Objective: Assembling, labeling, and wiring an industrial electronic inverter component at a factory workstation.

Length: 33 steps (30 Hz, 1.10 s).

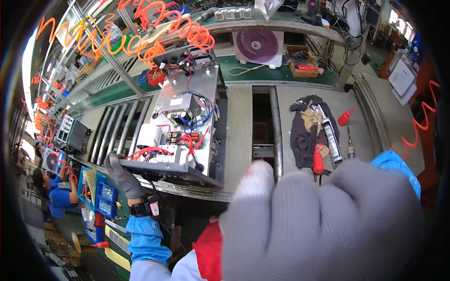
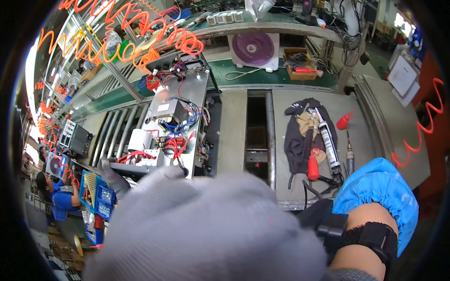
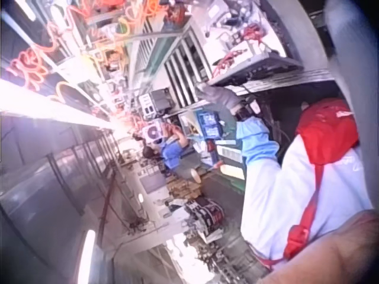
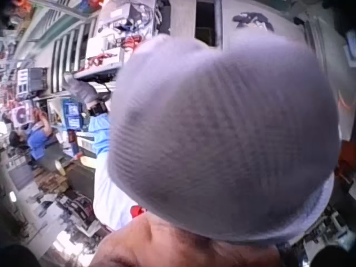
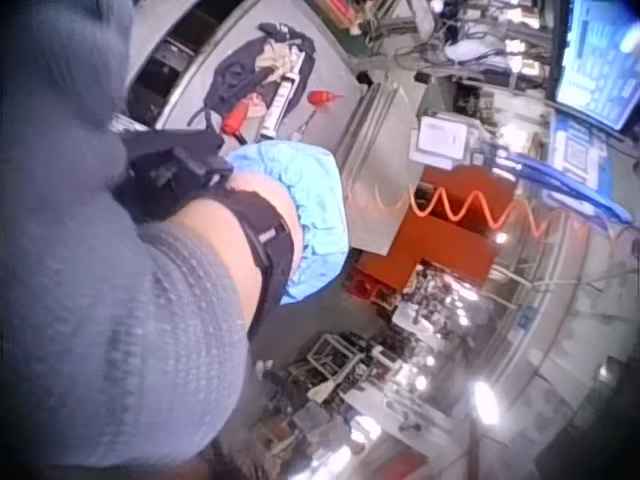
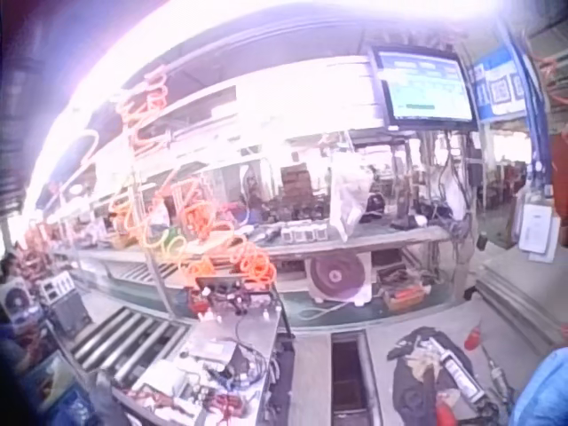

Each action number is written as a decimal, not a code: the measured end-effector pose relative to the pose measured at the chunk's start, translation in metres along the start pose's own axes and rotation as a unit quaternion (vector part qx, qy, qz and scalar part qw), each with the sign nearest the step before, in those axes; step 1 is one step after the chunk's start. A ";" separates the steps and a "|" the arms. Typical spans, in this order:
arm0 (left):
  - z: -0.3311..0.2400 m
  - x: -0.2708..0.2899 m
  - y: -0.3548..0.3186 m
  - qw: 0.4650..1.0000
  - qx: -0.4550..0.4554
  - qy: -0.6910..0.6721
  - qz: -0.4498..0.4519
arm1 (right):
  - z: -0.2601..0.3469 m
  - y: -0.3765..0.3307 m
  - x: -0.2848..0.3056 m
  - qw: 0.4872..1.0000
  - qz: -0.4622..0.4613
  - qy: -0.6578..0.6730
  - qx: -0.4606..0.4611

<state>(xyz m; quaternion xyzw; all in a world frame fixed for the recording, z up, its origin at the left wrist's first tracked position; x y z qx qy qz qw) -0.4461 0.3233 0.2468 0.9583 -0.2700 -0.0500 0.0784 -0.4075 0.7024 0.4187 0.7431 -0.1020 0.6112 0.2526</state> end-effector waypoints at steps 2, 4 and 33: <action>-0.003 -0.013 -0.001 1.000 0.017 0.009 0.022 | -0.001 0.031 0.004 1.000 -0.019 0.009 0.000; 0.012 0.002 0.018 0.974 -0.174 0.147 -0.007 | -0.004 0.052 0.004 0.998 -0.047 0.030 0.010; -0.022 0.051 -0.143 0.939 -0.073 0.025 0.336 | 0.027 -0.012 -0.208 0.630 -0.502 0.397 -0.441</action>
Point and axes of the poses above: each hand's wrist, its own y-axis towards the middle knuckle, its own x-axis out of the back of the hand, z = x × y, the point moved 3 cm from there along y, towards the middle knuckle, and after that the axes turned 14 degrees about x, right-handed, at the moved point
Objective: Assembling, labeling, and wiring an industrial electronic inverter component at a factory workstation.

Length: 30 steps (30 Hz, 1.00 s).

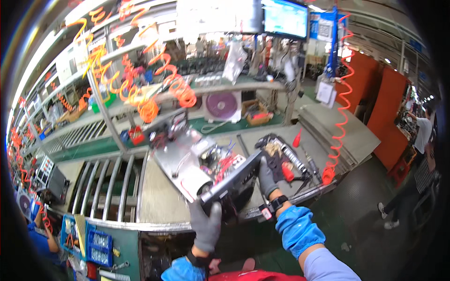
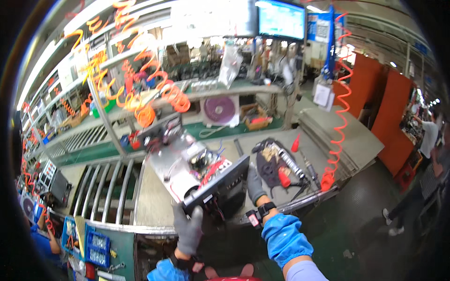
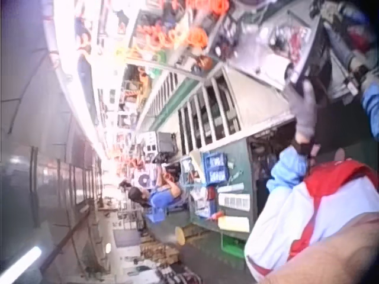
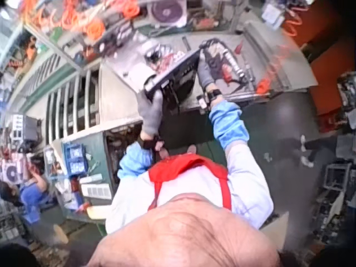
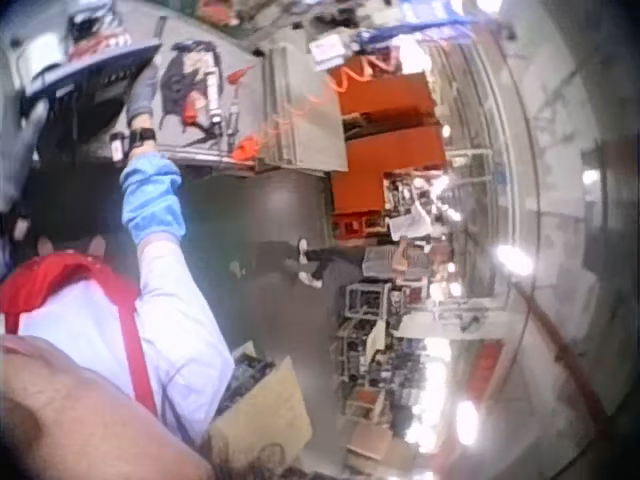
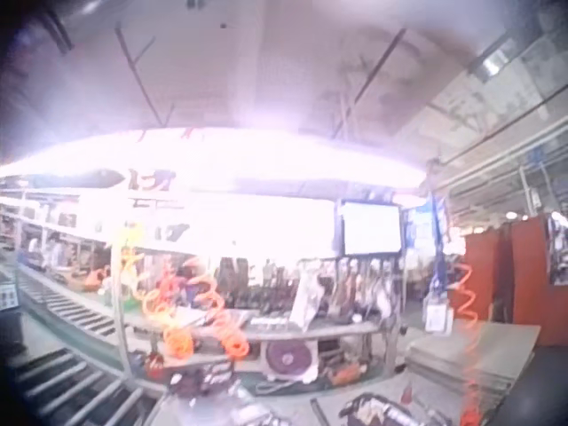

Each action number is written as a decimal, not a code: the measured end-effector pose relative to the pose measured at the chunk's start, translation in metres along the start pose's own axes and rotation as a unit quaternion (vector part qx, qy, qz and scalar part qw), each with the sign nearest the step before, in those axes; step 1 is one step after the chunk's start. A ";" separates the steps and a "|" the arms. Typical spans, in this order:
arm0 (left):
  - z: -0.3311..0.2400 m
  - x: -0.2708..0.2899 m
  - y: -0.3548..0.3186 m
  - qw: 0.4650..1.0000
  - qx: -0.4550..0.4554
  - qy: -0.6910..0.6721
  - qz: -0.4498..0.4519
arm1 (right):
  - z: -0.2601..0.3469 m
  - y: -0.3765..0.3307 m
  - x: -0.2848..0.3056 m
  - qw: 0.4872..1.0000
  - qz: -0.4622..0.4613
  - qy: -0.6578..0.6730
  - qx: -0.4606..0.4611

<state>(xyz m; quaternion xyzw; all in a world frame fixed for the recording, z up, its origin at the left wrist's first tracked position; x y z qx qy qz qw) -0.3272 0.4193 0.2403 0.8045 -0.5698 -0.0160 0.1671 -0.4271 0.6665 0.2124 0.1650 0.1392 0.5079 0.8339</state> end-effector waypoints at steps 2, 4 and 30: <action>-0.009 -0.020 -0.027 0.997 0.011 -0.019 0.071 | -0.028 0.016 0.031 0.999 0.024 0.040 -0.002; -0.015 -0.035 -0.038 0.986 -0.002 -0.037 0.162 | -0.044 0.028 0.059 0.998 0.048 0.016 -0.044; 0.321 0.098 0.306 0.888 0.450 -0.060 0.077 | -0.053 -0.066 0.045 0.950 0.198 0.084 -0.225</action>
Point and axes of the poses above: each hand's wrist, its own y-axis towards the middle knuckle, its own x-axis out of the back of the hand, z = x × y, the point moved 3 cm from there along y, towards the middle knuckle, and after that the axes turned 14 degrees about x, right-handed, at the moved point
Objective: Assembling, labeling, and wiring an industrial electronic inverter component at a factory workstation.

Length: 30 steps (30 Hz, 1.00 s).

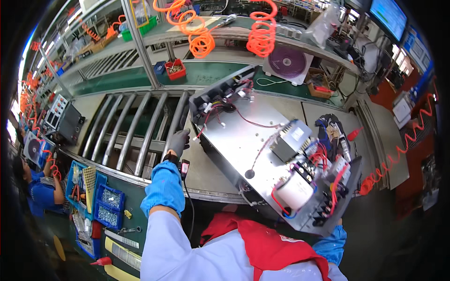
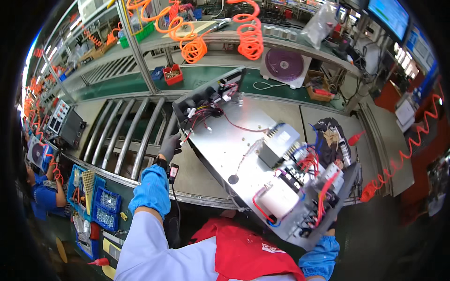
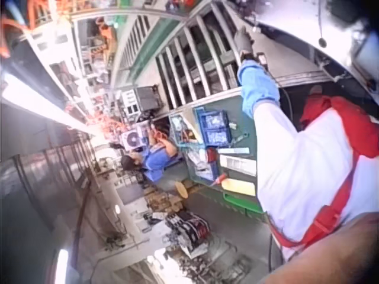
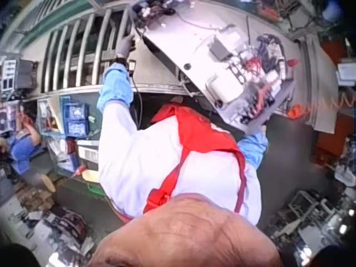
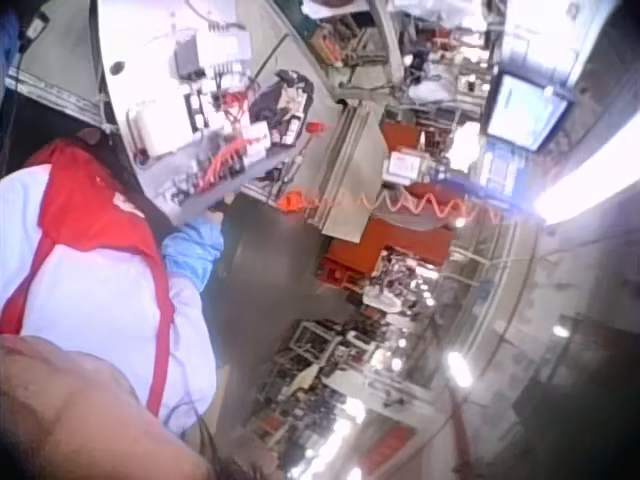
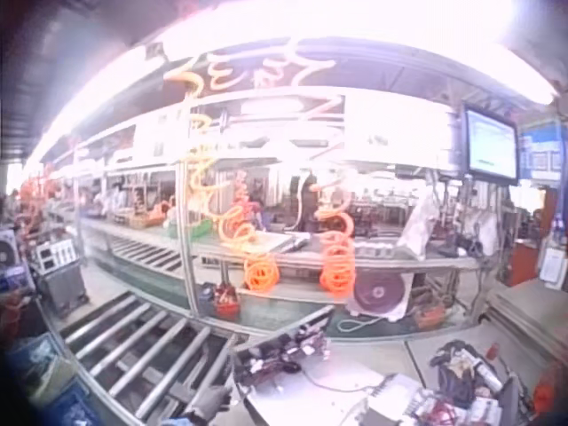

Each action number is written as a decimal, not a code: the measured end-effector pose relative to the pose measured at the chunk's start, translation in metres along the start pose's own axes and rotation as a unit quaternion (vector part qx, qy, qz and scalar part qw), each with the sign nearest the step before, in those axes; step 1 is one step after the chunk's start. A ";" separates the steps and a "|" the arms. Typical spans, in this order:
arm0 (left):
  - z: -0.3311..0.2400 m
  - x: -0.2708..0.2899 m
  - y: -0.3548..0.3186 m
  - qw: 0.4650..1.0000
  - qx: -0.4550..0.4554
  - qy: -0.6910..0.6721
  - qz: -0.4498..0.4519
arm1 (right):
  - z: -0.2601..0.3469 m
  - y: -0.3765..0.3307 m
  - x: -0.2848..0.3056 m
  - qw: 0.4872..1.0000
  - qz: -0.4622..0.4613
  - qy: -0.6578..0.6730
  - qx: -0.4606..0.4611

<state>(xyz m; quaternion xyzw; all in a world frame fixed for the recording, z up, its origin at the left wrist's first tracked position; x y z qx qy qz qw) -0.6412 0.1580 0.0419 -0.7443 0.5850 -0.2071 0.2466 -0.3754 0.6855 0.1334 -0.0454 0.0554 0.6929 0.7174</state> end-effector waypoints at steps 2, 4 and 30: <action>0.000 -0.008 0.048 0.988 -0.051 0.126 0.075 | -0.001 0.029 -0.051 0.999 0.027 -0.017 -0.025; -0.002 -0.053 0.067 0.963 -0.086 0.180 0.183 | -0.014 0.054 -0.131 0.998 0.010 -0.038 -0.041; 0.061 -0.645 -0.301 0.295 -0.428 0.541 0.661 | 0.018 -0.024 0.011 0.870 -0.417 0.059 0.257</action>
Point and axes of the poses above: each hand's wrist, its own y-axis towards the middle knuckle, its own x-axis out of the back of the hand, z = x × y, the point moved 3 cm from there along y, towards the middle knuckle, and after that the axes turned 14 degrees about x, right-handed, at the moved point
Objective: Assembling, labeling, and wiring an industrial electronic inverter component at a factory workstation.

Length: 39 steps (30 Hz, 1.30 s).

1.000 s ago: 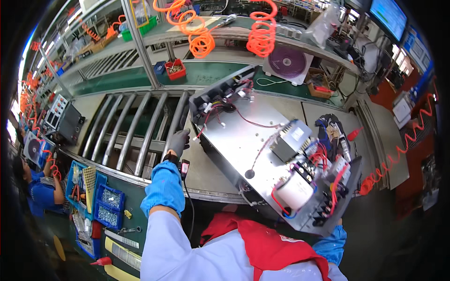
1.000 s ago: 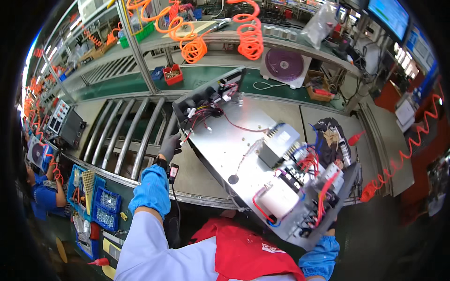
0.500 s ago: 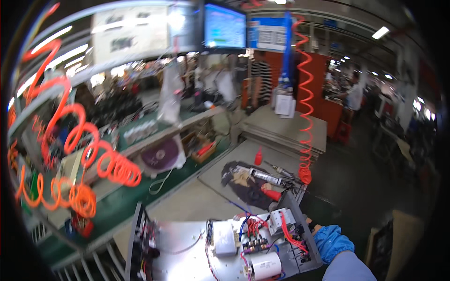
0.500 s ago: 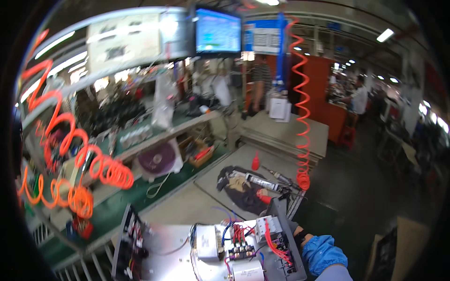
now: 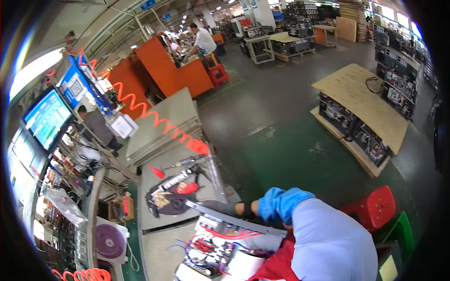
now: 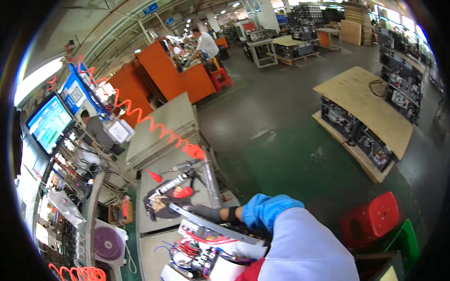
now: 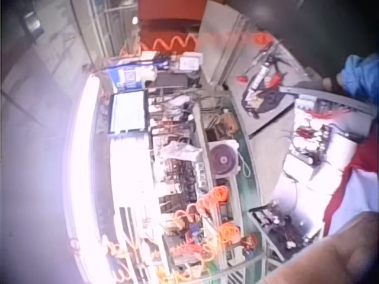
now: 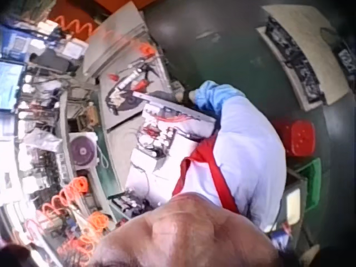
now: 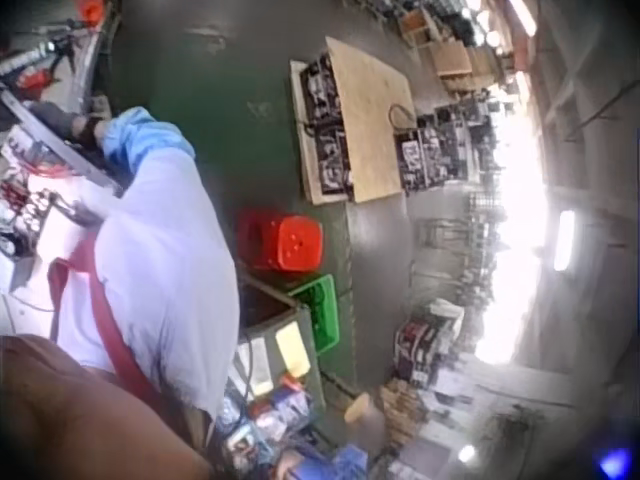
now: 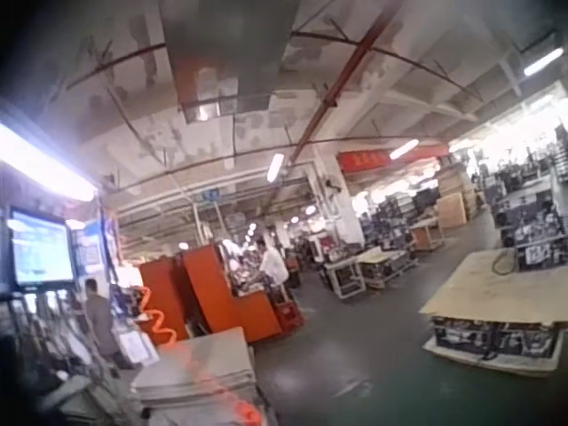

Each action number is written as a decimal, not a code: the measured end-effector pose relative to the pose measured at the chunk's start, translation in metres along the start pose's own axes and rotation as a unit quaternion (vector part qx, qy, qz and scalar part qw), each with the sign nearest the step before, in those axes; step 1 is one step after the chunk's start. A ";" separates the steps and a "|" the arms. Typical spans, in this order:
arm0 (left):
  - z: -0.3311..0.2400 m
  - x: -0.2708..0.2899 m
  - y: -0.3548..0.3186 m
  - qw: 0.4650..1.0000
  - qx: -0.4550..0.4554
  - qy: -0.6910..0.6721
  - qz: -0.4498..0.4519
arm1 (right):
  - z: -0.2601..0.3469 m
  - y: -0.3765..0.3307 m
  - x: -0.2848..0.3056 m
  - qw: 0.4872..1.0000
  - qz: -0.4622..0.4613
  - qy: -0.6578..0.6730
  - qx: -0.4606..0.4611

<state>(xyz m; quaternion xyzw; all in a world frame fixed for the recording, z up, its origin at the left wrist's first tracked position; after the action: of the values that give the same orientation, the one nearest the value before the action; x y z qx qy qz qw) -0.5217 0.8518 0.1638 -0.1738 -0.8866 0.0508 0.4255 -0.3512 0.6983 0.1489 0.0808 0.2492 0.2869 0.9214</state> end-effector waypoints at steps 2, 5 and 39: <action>-0.024 -0.047 0.001 1.000 -0.008 0.014 0.026 | -0.031 0.002 0.025 0.999 -0.012 0.032 -0.037; -0.062 -0.086 0.005 0.997 -0.029 0.046 0.053 | -0.008 -0.022 0.039 0.996 -0.012 0.042 -0.077; -0.547 -0.607 0.138 0.873 -0.345 0.222 0.262 | 0.372 -0.660 0.479 0.701 -0.659 -0.202 0.186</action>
<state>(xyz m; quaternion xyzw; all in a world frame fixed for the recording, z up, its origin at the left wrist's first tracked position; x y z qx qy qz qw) 0.2880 0.7355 0.0300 -0.5424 -0.6517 -0.1888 0.4955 0.5002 0.4264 0.0797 0.1216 0.0945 -0.4685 0.8700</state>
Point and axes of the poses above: each hand's wrist, its own y-axis towards the middle knuckle, its own x-axis out of the back of the hand, z = x × y, the point moved 3 cm from there along y, towards the middle knuckle, and after that the axes turned 14 degrees about x, right-handed, at the moved point
